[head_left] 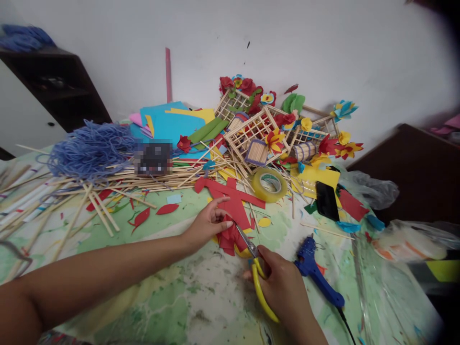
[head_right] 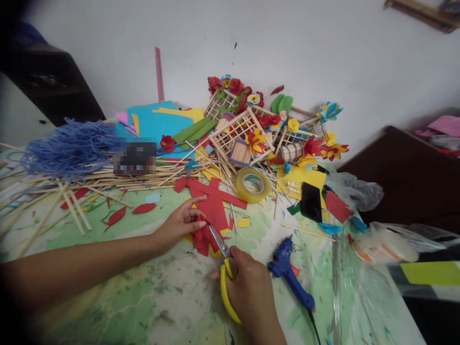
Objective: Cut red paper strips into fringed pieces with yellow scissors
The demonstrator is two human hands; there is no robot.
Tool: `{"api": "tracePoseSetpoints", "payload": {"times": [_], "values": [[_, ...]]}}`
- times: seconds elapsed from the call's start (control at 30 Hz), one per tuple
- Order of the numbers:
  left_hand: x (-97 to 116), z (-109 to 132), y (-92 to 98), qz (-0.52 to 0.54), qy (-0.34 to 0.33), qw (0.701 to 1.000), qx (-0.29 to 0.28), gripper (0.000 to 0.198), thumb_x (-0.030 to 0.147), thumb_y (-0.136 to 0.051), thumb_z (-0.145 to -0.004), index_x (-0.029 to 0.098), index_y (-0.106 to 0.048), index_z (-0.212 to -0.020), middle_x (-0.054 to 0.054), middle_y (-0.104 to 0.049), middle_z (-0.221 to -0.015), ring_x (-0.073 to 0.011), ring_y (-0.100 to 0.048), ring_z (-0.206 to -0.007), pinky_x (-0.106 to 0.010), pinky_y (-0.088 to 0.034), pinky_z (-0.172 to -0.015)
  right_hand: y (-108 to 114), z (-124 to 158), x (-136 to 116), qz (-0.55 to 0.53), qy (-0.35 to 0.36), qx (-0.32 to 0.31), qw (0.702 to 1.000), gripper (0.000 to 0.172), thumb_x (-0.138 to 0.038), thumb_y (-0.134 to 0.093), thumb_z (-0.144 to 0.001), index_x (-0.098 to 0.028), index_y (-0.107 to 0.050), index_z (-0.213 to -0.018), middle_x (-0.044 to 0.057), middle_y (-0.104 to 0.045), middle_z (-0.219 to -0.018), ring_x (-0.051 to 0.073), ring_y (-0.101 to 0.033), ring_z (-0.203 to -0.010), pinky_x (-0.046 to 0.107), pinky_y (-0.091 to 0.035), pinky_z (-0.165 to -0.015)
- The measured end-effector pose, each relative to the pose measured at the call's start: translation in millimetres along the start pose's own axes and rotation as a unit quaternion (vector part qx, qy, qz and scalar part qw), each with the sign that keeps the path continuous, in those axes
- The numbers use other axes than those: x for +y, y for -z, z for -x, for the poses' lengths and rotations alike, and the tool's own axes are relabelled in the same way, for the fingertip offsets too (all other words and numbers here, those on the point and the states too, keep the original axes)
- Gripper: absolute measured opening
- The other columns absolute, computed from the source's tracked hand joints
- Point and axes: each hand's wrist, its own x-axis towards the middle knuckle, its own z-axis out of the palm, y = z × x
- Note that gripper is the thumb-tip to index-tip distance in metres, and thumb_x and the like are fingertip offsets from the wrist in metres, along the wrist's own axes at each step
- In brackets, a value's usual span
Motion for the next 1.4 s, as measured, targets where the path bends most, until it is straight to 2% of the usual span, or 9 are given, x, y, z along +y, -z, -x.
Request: {"api": "tracePoseSetpoints", "payload": {"times": [0.47, 0.8, 1.17, 1.4], "values": [[-0.2, 0.4, 0.0, -0.008, 0.001, 1.0, -0.021, 0.07, 0.025, -0.07, -0.067, 0.02, -0.036, -0.127, 0.002, -0.057, -0.075, -0.0098, -0.054, -0.065, -0.022, -0.043, -0.061, 1.0, 0.6, -2.3, -0.001, -0.018, -0.01, 1.0, 0.034, -0.035, -0.054, -0.072, -0.023, -0.057, -0.104, 0.003, -0.065, -0.08, 0.017, -0.058, -0.065, 0.023, -0.034, -0.055], [-0.5, 2.2, -0.6, -0.014, 0.006, 0.999, -0.045, 0.071, 0.022, -0.069, -0.068, 0.02, -0.033, -0.129, 0.001, -0.058, -0.075, -0.0109, -0.055, -0.068, -0.023, -0.043, -0.063, 1.1, -0.1, -3.5, 0.014, -0.001, 0.005, 1.0, 0.034, -0.036, -0.054, -0.073, -0.021, -0.059, -0.103, 0.004, -0.066, -0.079, 0.017, -0.059, -0.064, 0.023, -0.035, -0.055], [0.3, 2.1, -1.6, 0.003, 0.015, 0.999, -0.043, 0.072, 0.023, -0.071, -0.066, 0.019, -0.035, -0.128, 0.003, -0.055, -0.071, -0.009, -0.053, -0.062, -0.021, -0.041, -0.057, 0.0, -0.4, -2.9, 0.016, 0.002, 0.004, 1.0, 0.036, -0.039, -0.053, -0.075, -0.021, -0.06, -0.105, 0.003, -0.066, -0.078, 0.016, -0.057, -0.059, 0.022, -0.033, -0.05], [1.2, 1.9, -2.0, -0.014, 0.012, 0.999, -0.028, 0.069, 0.023, -0.071, -0.066, 0.019, -0.037, -0.127, 0.003, -0.055, -0.072, -0.009, -0.052, -0.064, -0.021, -0.039, -0.06, -1.9, 0.2, -2.1, 0.006, -0.01, 0.014, 1.0, 0.036, -0.039, -0.051, -0.077, -0.019, -0.061, -0.105, 0.005, -0.067, -0.076, 0.016, -0.058, -0.06, 0.022, -0.034, -0.048]]}}
